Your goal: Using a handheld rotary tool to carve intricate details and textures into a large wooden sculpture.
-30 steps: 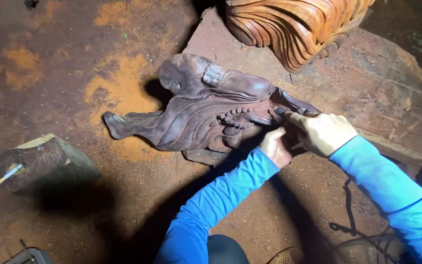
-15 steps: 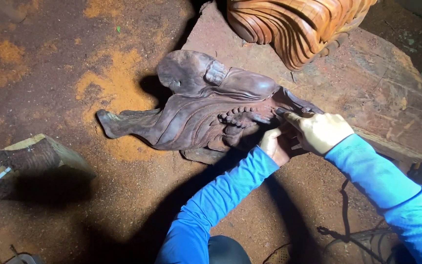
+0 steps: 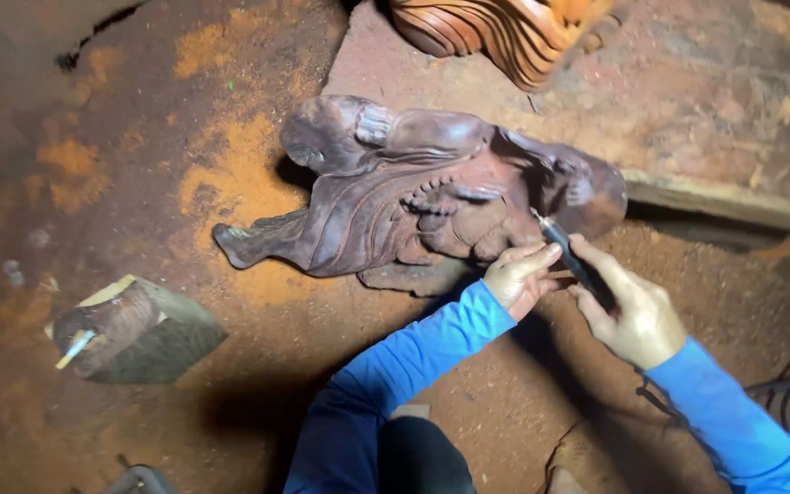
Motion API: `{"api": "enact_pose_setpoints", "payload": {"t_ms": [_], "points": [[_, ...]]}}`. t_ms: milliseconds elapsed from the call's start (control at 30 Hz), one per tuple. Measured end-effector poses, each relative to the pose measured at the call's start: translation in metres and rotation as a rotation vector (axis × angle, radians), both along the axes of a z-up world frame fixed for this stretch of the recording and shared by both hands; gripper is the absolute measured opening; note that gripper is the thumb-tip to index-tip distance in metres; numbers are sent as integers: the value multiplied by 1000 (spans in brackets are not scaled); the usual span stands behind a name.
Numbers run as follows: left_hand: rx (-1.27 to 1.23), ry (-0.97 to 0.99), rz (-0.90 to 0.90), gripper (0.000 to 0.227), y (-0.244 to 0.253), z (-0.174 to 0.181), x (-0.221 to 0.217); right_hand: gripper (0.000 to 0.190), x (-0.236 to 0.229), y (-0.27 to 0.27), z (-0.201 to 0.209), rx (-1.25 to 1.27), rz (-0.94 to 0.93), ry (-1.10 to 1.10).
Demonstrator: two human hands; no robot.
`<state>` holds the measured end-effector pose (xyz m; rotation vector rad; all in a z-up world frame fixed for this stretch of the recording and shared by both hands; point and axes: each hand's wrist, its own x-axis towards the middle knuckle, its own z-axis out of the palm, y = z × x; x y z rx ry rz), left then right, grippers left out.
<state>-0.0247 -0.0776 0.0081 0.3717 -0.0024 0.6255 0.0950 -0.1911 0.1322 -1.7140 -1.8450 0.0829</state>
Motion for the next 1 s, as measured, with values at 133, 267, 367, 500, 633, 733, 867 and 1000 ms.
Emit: {"api": "enact_pose_setpoints", "payload": {"t_ms": [133, 267, 367, 500, 633, 733, 867, 1000], "points": [[-45, 606, 205, 34, -73, 10, -4, 70, 6, -52, -50, -311, -191, 235], [35, 798, 303, 35, -101, -39, -19, 74, -10, -74, -57, -394, -142, 376], [162, 895, 404, 26, -115, -46, -43, 74, -26, -82, -58, -395, -95, 534], [227, 963, 487, 19, -110, -34, -68, 66, -36, -75, -69, -248, 9, 619], [291, 1079, 493, 23, -73, -39, -72, 58, -28, -43, -105, -117, 54, 662], [265, 1170, 527, 29, -35, -33, -52, 58, -19, -5, -143, 1, 18, 737], [418, 1286, 545, 26, 25, -53, -22, 55, 6, 30, -151, 122, 1, 827], [364, 1288, 642, 30, 55, -44, 7, 54, 30, 69, -158, 265, 18, 841]]}}
